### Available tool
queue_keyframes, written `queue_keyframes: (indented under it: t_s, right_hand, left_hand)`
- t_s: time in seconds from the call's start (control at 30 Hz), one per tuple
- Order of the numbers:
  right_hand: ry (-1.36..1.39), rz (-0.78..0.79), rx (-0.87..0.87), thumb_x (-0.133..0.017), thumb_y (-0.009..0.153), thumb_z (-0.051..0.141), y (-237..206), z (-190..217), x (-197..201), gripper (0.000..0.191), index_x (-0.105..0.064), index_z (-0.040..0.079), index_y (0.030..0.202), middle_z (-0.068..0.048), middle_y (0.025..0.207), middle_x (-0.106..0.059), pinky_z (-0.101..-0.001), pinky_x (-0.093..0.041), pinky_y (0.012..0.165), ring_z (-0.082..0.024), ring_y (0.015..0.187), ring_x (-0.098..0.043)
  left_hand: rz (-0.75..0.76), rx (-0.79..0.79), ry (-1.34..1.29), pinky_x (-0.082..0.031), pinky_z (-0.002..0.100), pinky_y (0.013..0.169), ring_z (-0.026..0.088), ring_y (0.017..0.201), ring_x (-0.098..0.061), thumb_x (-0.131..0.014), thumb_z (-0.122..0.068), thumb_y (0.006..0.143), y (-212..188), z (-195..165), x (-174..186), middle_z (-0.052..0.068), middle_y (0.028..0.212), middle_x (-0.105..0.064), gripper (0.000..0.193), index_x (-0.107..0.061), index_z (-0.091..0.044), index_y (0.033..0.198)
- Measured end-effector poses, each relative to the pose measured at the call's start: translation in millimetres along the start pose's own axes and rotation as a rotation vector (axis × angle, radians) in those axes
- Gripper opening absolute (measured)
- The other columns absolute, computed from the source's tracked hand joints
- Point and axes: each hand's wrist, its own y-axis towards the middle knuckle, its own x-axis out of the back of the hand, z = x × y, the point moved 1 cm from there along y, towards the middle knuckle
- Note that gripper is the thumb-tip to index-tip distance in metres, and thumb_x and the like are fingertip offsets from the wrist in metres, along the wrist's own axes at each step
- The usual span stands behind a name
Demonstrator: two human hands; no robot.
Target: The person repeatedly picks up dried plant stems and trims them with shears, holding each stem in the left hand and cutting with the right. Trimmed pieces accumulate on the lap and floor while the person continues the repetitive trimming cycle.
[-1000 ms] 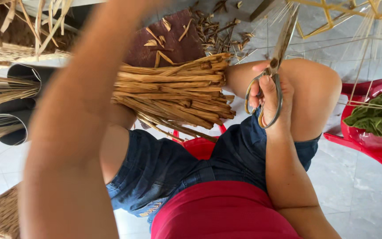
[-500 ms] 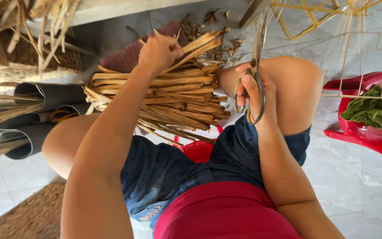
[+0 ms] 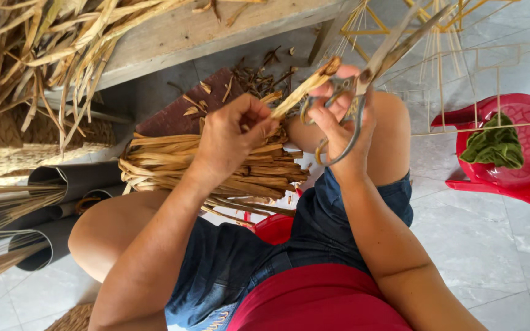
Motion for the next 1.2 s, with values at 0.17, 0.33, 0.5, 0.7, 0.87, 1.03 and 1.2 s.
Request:
queue_keyframes:
  t_s: [0.17, 0.33, 0.5, 0.7, 0.87, 1.03, 1.2]
  right_hand:
    - [-0.234, -0.041, 0.026, -0.084, 0.098, 0.001, 19.0, 19.9, -21.3, 0.048, -0.056, 0.005, 0.137, 0.002, 0.096, -0.052, -0.0203, -0.048, 0.079, -0.004, 0.086, -0.049]
    - [-0.159, 0.111, -0.019, -0.080, 0.095, 0.001, 29.6, 32.4, -46.2, 0.053, -0.056, 0.006, 0.142, 0.001, 0.082, -0.053, -0.0192, -0.044, 0.069, -0.004, 0.075, -0.053]
    - [0.185, 0.231, 0.004, -0.075, 0.091, 0.001, 28.3, 27.7, -58.3, 0.053, -0.045, 0.006, 0.135, -0.011, 0.108, -0.070, -0.0273, -0.059, 0.090, -0.015, 0.098, -0.071]
    - [0.017, 0.138, 0.004, -0.079, 0.100, 0.001, 19.6, 13.2, -47.4, 0.050, -0.048, 0.002, 0.139, -0.018, 0.108, -0.073, -0.0269, -0.061, 0.084, -0.020, 0.095, -0.075]
    - [0.223, 0.237, -0.017, -0.083, 0.098, 0.011, 18.5, 7.0, -43.6, 0.058, -0.048, 0.007, 0.144, -0.008, 0.114, -0.065, -0.0261, -0.055, 0.093, -0.012, 0.103, -0.065]
    - [-0.243, 0.343, -0.100, -0.085, 0.089, 0.034, 2.8, 7.1, -41.4, 0.071, -0.051, 0.008, 0.146, -0.004, 0.119, -0.065, -0.0296, -0.049, 0.091, -0.013, 0.101, -0.056]
    - [-0.375, 0.410, -0.082, -0.086, 0.085, 0.044, -4.2, 3.2, -44.6, 0.081, -0.051, 0.006, 0.147, -0.004, 0.118, -0.066, -0.0296, -0.052, 0.090, -0.014, 0.100, -0.057]
  left_hand:
    - [-0.058, -0.152, 0.026, -0.054, 0.021, 0.068, 0.005, 0.074, -0.060, -0.086, -0.016, 0.086, -5.5, -20.2, 13.0, 0.002, 0.094, -0.073, 0.028, -0.070, -0.003, 0.105]
    - [-0.066, -0.100, -0.316, -0.049, 0.020, 0.072, 0.002, 0.080, -0.055, -0.079, -0.011, 0.095, -1.9, -20.2, 20.9, -0.001, 0.102, -0.071, 0.023, -0.072, -0.004, 0.116]
    - [-0.035, -0.164, -0.528, -0.056, 0.021, 0.088, 0.004, 0.097, -0.066, -0.075, -0.005, 0.101, -2.9, -17.2, 18.7, -0.002, 0.106, -0.070, 0.015, -0.070, -0.003, 0.115]
    - [-0.053, -0.171, -0.409, -0.057, 0.020, 0.085, 0.004, 0.098, -0.068, -0.072, -0.003, 0.099, -9.4, -22.3, 11.9, -0.001, 0.107, -0.073, 0.018, -0.069, -0.001, 0.117]
    - [-0.085, -0.091, -0.511, -0.046, 0.017, 0.064, 0.001, 0.074, -0.056, -0.072, -0.007, 0.104, -6.9, -20.3, 11.9, -0.002, 0.087, -0.067, 0.013, -0.070, -0.002, 0.116]
    - [-0.174, -0.097, -0.562, -0.049, 0.018, 0.065, 0.001, 0.073, -0.056, -0.069, -0.009, 0.105, -2.9, -14.7, 19.0, -0.003, 0.091, -0.068, 0.014, -0.067, -0.002, 0.117]
    - [-0.141, -0.114, -0.610, -0.047, 0.018, 0.066, 0.001, 0.074, -0.054, -0.067, -0.010, 0.106, -4.0, -14.5, 18.5, -0.001, 0.098, -0.073, 0.013, -0.066, -0.002, 0.116]
